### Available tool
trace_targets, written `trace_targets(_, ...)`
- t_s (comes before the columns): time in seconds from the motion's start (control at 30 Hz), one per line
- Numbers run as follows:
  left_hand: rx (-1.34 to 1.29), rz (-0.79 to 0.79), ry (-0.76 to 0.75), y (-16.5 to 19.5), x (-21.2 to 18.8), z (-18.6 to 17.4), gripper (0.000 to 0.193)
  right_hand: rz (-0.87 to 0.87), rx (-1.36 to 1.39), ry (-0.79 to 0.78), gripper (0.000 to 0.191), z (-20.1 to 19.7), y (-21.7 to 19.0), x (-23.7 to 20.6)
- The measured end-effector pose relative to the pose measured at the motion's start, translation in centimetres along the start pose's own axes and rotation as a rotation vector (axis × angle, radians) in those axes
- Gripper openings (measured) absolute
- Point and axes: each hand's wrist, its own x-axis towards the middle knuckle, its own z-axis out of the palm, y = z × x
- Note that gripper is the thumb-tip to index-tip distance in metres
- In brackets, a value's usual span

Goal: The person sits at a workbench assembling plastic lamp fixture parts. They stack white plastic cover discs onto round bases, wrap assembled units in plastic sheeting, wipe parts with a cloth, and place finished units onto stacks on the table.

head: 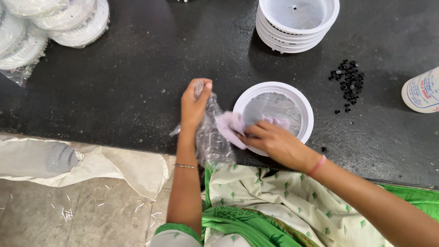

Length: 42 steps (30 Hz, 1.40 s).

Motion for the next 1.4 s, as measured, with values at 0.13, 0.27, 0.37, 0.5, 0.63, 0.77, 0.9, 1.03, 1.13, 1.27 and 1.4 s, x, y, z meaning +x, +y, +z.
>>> trace_targets(0.13, 0.035, -0.017, -0.057, 0.3, -0.4, -2.1, 0.021, -0.009, -0.073, -0.03, 0.052, -1.2, -1.3, -2.2)
trace_targets(0.27, 0.059, -0.021, -0.009, 0.3, -0.6, -1.4, 0.018, -0.017, -0.129, -0.004, 0.047, -0.5, -1.4, -0.9)
trace_targets(0.37, 0.125, -0.008, -0.028, 0.6, -0.7, -0.3, 0.019, 0.044, -0.13, 0.007, 0.038, 0.5, -1.9, 0.7)
trace_targets(0.5, 0.199, 0.054, -0.104, 1.3, -1.4, -0.1, 0.021, 0.114, -0.189, -0.015, 0.037, 0.2, -3.7, -1.3)
trace_targets(0.63, 0.221, -0.017, -0.129, 2.1, -1.4, 1.5, 0.024, 0.273, -0.116, 0.019, 0.048, -0.3, -5.7, -5.5)
trace_targets(0.77, 0.243, 0.124, -0.165, 3.0, -1.4, 4.7, 0.032, 0.413, -0.092, 0.14, 0.051, 0.2, -5.5, -8.8)
trace_targets(0.9, 0.276, 0.119, -0.194, 3.4, -1.8, 6.8, 0.039, 0.555, -0.165, 0.302, 0.05, 0.7, -2.3, -10.8)
trace_targets(1.03, 0.294, 0.122, -0.16, 3.3, -2.2, 7.7, 0.042, 0.655, -0.135, 0.41, 0.054, 0.6, 1.6, -10.9)
trace_targets(1.13, 0.278, -0.013, -0.147, 3.0, -2.4, 7.9, 0.043, 0.693, -0.116, 0.407, 0.059, 1.1, 0.9, -10.8)
trace_targets(1.27, 0.281, 0.003, -0.129, 2.8, -2.1, 8.3, 0.043, 0.649, -0.096, 0.434, 0.059, 2.3, -2.5, -11.2)
trace_targets(1.4, 0.257, -0.038, -0.149, 2.8, -1.9, 8.4, 0.043, 0.718, -0.054, 0.449, 0.057, 1.6, -0.2, -10.9)
